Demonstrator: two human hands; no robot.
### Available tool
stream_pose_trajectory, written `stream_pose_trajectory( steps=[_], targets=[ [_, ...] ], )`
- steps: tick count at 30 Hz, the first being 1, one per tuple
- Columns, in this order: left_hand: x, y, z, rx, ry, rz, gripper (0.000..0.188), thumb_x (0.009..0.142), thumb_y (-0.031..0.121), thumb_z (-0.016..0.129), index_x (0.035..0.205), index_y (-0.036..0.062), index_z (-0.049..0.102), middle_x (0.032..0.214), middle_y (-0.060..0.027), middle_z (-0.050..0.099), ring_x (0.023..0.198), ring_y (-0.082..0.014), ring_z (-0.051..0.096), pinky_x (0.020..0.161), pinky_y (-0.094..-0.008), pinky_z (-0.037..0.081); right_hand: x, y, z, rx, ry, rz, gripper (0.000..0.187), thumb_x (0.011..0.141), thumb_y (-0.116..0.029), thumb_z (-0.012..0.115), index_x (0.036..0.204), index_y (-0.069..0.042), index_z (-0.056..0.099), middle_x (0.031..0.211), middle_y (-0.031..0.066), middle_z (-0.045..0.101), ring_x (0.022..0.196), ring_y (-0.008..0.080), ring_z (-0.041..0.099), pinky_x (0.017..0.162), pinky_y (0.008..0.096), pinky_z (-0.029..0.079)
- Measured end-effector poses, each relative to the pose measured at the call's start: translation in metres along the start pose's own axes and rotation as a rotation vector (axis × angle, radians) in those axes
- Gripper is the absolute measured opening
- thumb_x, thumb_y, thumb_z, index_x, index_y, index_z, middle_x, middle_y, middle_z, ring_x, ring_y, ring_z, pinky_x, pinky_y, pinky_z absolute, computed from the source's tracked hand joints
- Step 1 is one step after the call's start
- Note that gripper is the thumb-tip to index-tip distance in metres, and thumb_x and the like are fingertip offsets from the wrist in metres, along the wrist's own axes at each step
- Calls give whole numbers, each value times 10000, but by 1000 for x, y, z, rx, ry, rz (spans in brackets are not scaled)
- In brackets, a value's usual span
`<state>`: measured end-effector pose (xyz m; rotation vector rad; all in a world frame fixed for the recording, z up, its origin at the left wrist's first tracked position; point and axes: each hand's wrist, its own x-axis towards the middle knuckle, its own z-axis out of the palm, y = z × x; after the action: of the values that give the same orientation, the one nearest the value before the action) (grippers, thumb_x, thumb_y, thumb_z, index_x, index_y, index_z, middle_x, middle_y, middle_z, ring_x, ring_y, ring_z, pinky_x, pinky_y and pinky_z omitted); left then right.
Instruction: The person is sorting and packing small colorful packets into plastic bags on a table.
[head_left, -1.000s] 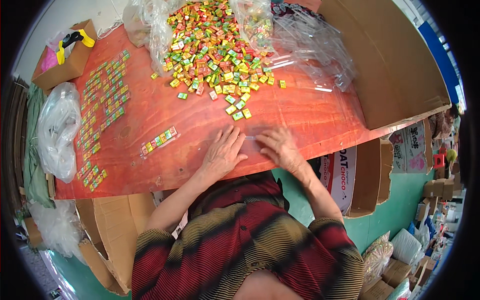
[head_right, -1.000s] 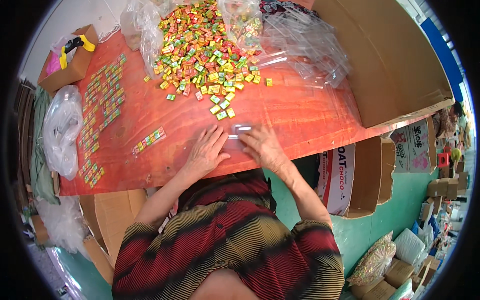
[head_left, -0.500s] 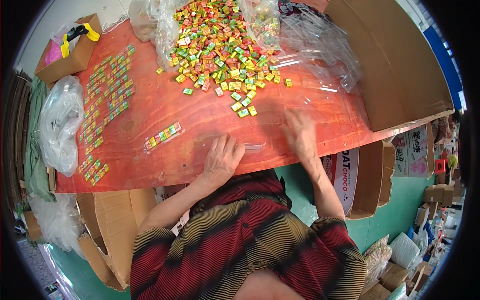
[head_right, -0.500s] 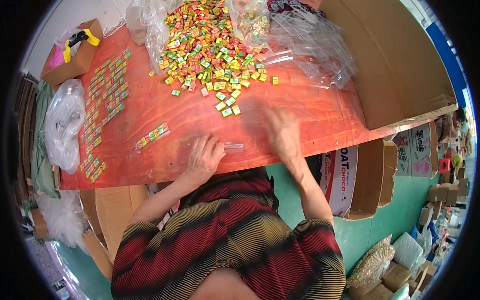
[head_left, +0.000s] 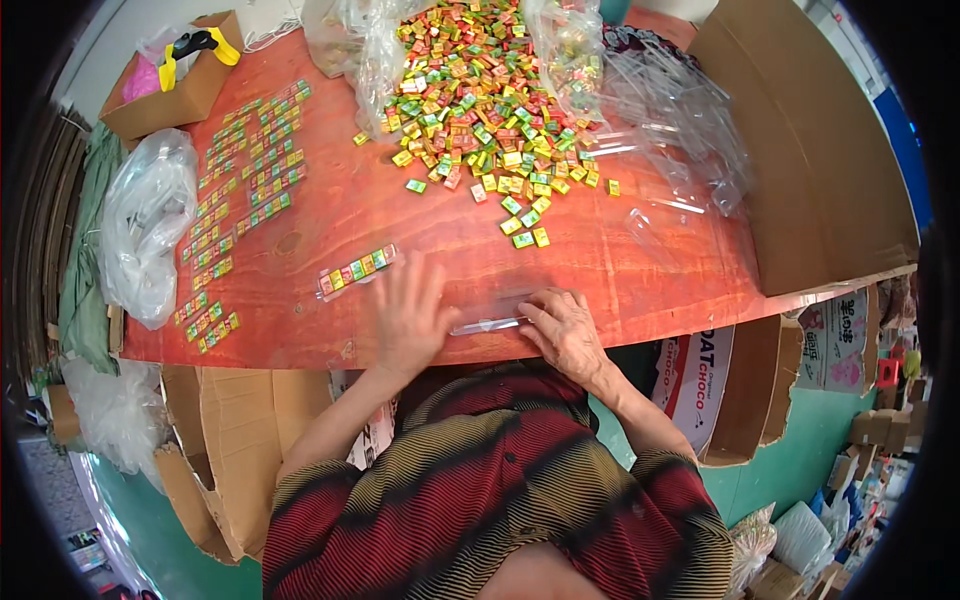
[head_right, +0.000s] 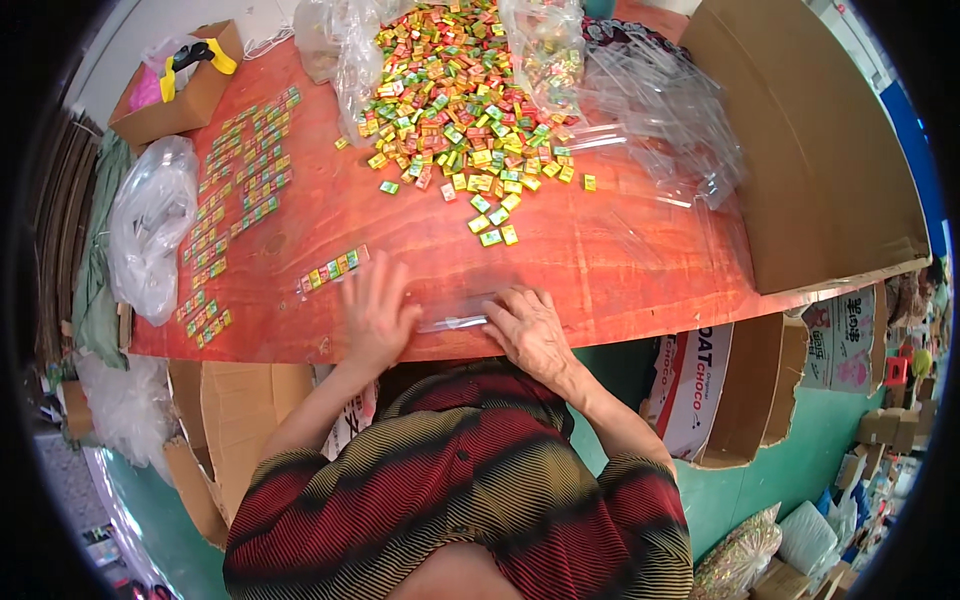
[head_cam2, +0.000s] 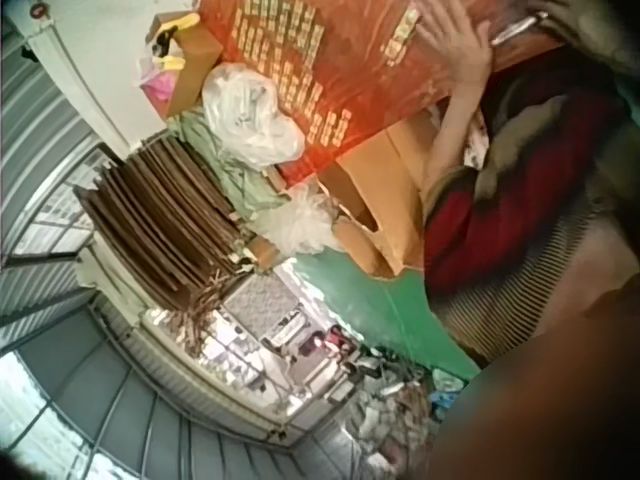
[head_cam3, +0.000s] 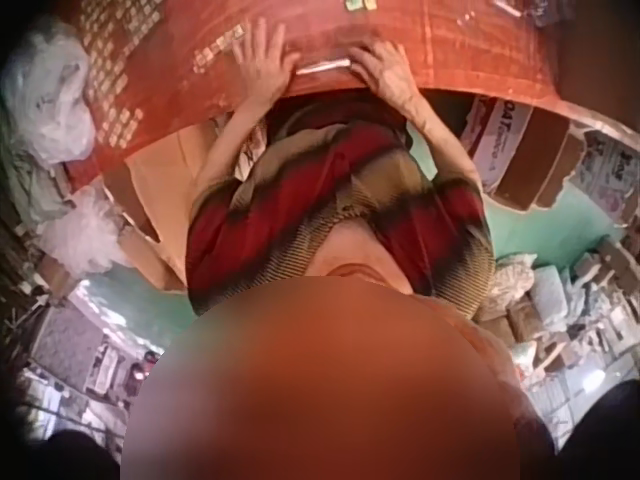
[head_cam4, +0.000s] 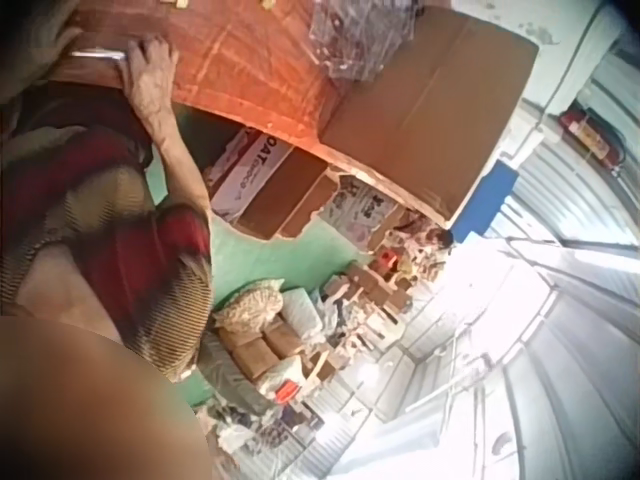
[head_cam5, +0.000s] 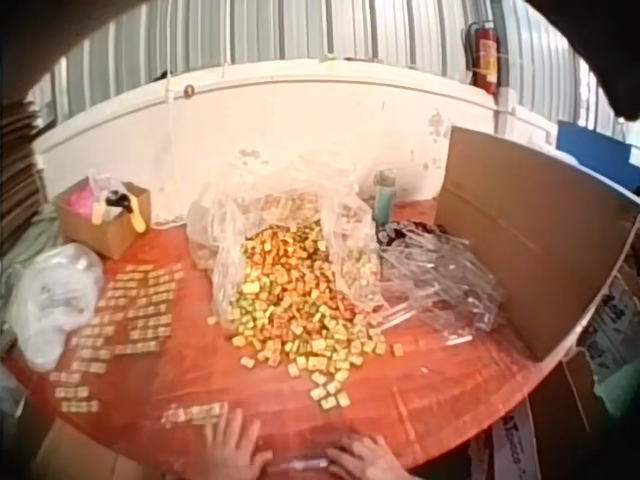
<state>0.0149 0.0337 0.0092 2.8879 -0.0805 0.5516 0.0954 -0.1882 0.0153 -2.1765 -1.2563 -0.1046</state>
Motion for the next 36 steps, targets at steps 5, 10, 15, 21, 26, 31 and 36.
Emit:
stream_pose_trajectory(
  steps=[5,10,15,21,26,31,36],
  targets=[
    [2,-55,7,119,-43,-405,601,816,360,535,1297,47,358,1352,-237,284,1273,-413,208,1010,-574,144,30,8,10,-40,69,99,407,752,-105,609,1133,-18,494,1193,156,457,1104,335,431,910,442,343],
    [8,-83,1,124,-163,-390,560,833,334,505,1307,78,352,1363,-210,289,1290,-385,192,1021,-561,135,83,32,24,-133,90,153,471,791,-112,557,1236,-54,413,1303,188,354,1221,356,321,986,507,274],
    [17,-81,7,216,38,-370,533,834,297,521,1294,74,370,1369,-193,289,1294,-362,204,1020,-555,156,128,55,54,-275,82,141,480,792,-190,571,1237,-88,422,1313,169,352,1225,350,317,989,531,262],
    [74,-38,34,-76,16,-335,509,844,273,519,1283,62,374,1354,-207,299,1256,-361,279,1011,-490,232,131,75,49,-272,-16,-33,404,786,-276,585,1164,-155,508,1271,109,422,1209,326,342,973,520,280],
    [106,-38,48,-291,142,-303,484,840,233,532,1259,39,387,1323,-234,319,1233,-373,301,995,-455,270,137,79,38,-120,88,-18,329,778,-189,602,1090,-95,565,1163,132,501,1111,319,441,914,444,363],
    [158,-57,40,-262,229,-143,630,711,179,666,1241,16,367,1257,-242,348,1164,-391,351,956,-473,305,172,97,8,-23,191,76,490,709,-29,610,1181,-53,484,1162,195,471,1049,353,474,889,388,401],
    [222,-83,39,-241,-36,-151,832,652,298,729,1311,29,298,1279,-265,345,1179,-411,335,952,-490,312,204,125,6,-69,28,202,629,711,-52,592,1278,19,327,1285,271,342,1151,379,404,961,371,360]
  ],
)
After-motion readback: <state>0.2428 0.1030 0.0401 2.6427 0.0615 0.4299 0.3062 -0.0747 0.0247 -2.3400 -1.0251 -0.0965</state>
